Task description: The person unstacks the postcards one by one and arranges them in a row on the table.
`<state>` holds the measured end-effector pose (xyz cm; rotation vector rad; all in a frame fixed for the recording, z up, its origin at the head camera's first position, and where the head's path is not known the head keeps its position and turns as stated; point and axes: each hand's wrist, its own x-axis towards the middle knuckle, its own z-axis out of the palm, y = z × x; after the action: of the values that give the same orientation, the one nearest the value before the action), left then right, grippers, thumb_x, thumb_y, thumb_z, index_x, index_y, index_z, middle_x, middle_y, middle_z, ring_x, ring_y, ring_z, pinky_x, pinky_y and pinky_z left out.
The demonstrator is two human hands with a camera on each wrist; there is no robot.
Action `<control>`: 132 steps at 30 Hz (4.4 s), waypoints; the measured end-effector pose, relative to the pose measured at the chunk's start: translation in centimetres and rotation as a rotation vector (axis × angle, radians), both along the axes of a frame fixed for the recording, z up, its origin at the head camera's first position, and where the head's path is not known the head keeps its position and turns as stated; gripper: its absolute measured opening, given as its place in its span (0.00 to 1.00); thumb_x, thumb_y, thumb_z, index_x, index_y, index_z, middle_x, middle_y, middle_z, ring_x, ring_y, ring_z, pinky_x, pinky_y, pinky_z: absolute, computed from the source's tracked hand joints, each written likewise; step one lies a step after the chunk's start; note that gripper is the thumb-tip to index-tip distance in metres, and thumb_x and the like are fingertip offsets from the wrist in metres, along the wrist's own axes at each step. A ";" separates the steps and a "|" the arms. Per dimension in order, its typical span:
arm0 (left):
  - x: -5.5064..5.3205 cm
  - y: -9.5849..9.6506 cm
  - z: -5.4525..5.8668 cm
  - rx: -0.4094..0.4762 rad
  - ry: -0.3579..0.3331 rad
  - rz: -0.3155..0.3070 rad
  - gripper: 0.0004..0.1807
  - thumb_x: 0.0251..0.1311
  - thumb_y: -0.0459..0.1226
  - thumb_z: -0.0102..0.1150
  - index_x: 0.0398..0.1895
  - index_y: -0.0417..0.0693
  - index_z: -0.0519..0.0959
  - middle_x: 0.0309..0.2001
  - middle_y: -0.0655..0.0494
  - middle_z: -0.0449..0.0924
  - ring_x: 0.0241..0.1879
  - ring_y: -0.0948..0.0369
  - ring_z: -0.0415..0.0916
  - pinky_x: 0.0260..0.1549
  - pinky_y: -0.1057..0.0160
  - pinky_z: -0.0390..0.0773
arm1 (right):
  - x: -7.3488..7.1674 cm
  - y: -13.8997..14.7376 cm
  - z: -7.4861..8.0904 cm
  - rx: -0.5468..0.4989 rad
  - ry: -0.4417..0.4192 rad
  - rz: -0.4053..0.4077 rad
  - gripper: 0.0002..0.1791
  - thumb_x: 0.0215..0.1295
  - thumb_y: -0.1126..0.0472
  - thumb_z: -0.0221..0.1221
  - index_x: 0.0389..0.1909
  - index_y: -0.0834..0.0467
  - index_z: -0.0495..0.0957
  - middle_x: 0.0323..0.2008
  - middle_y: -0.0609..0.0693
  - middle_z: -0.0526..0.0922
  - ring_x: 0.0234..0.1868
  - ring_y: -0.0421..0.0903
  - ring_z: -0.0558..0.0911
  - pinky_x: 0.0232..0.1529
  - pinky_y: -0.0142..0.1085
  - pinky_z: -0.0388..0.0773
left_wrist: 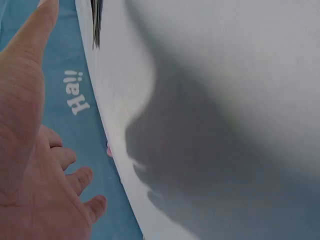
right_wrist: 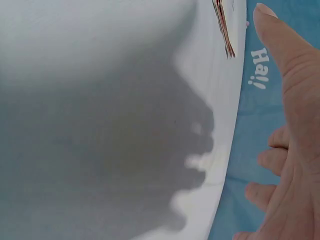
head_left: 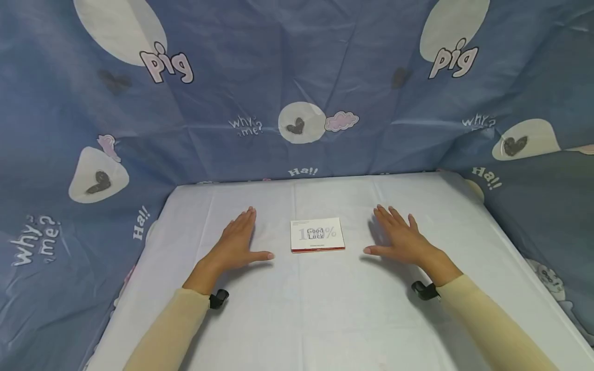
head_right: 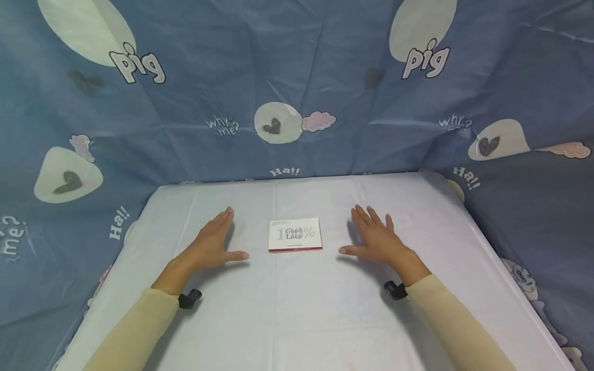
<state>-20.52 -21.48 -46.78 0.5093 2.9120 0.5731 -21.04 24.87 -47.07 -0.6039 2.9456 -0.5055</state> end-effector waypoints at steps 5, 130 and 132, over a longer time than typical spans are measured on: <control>-0.3 1.2 -0.4 -0.002 -0.002 -0.031 0.75 0.50 0.72 0.69 0.85 0.39 0.39 0.85 0.45 0.36 0.83 0.46 0.37 0.79 0.42 0.41 | -0.3 -0.8 0.0 -0.001 -0.006 0.023 0.69 0.56 0.19 0.61 0.84 0.60 0.48 0.84 0.58 0.48 0.82 0.64 0.45 0.73 0.74 0.35; -6.6 4.7 -0.7 0.052 -0.036 -0.044 0.53 0.56 0.49 0.80 0.81 0.43 0.63 0.79 0.46 0.63 0.78 0.46 0.59 0.75 0.44 0.60 | -7.9 -12.0 -0.6 -0.074 -0.083 0.141 0.56 0.59 0.39 0.75 0.80 0.61 0.61 0.77 0.56 0.67 0.76 0.53 0.67 0.75 0.48 0.65; -6.8 4.4 -0.5 0.061 -0.038 -0.029 0.53 0.55 0.49 0.80 0.81 0.44 0.62 0.79 0.47 0.62 0.78 0.46 0.58 0.75 0.44 0.59 | -8.2 -12.3 -0.8 -0.086 -0.077 0.140 0.56 0.59 0.39 0.74 0.80 0.60 0.60 0.78 0.56 0.66 0.77 0.53 0.66 0.75 0.48 0.65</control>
<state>-27.36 -17.05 -47.29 0.5411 2.8537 0.6616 -29.19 12.59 -47.88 -0.7746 2.7966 -0.6274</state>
